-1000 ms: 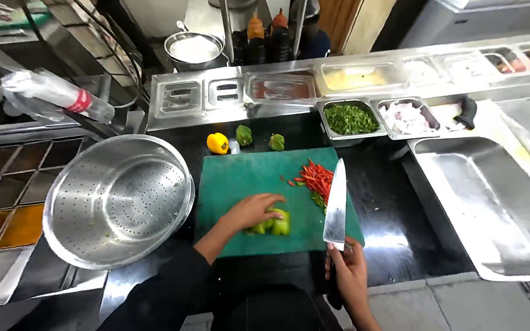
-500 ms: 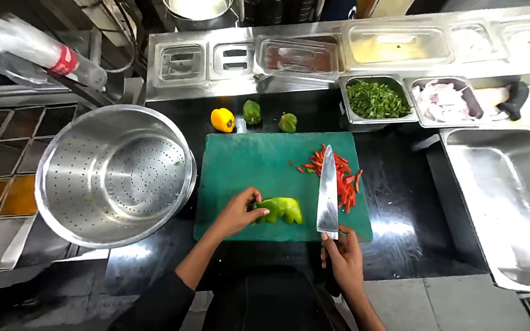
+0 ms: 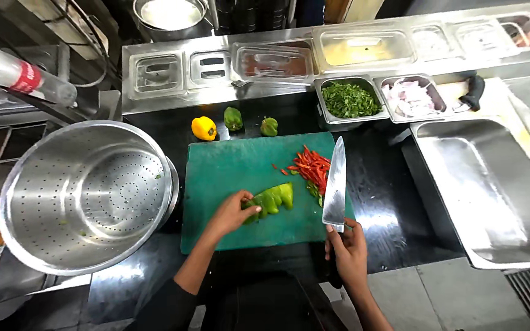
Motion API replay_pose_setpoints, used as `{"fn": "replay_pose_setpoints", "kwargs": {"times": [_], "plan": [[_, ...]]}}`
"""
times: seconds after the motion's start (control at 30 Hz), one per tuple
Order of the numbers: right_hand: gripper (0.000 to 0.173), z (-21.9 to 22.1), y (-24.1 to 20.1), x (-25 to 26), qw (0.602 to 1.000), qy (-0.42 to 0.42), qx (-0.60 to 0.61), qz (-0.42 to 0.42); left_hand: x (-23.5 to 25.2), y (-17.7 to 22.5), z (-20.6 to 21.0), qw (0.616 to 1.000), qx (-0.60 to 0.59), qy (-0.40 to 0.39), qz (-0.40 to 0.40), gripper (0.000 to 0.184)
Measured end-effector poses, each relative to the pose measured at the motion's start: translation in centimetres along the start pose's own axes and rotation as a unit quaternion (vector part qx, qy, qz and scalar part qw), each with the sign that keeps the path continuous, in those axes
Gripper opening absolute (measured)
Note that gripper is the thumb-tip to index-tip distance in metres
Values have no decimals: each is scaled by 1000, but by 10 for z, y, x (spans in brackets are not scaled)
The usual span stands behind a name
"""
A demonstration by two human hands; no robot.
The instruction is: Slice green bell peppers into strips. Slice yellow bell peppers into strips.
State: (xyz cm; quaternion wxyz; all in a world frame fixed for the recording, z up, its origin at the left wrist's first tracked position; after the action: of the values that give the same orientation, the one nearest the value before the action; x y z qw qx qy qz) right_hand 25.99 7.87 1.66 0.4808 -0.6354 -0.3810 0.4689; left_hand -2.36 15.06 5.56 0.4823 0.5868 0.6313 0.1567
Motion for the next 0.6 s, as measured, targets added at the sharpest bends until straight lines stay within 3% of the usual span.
{"fn": "replay_pose_setpoints", "kwargs": {"times": [0.17, 0.33, 0.43, 0.6], "plan": [[36, 4, 10, -8, 999, -21, -21, 24, -15, -17, -22, 997, -72, -34, -21, 38], [39, 15, 8, -11, 997, -63, -36, 32, -18, -28, -28, 984, -158, 53, -56, 35], [39, 15, 9, -11, 995, -79, -51, 24, -18, -41, -35, 988, -71, 115, -74, 43], [41, 9, 12, -10, 992, -81, -96, 33, -32, -39, -44, 970, 175, 140, -96, 43]]}}
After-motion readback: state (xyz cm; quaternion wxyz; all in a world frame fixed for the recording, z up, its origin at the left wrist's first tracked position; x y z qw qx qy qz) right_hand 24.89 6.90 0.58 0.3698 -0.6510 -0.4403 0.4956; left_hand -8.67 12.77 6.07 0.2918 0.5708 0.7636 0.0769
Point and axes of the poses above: each hand's wrist, its own x-axis towards the middle knuckle, its own z-axis out of the palm, y = z × x, the point moved 1 cm from there along x, towards the middle knuckle, and after that the axes turned 5 degrees about z, right-handed, at the moved point
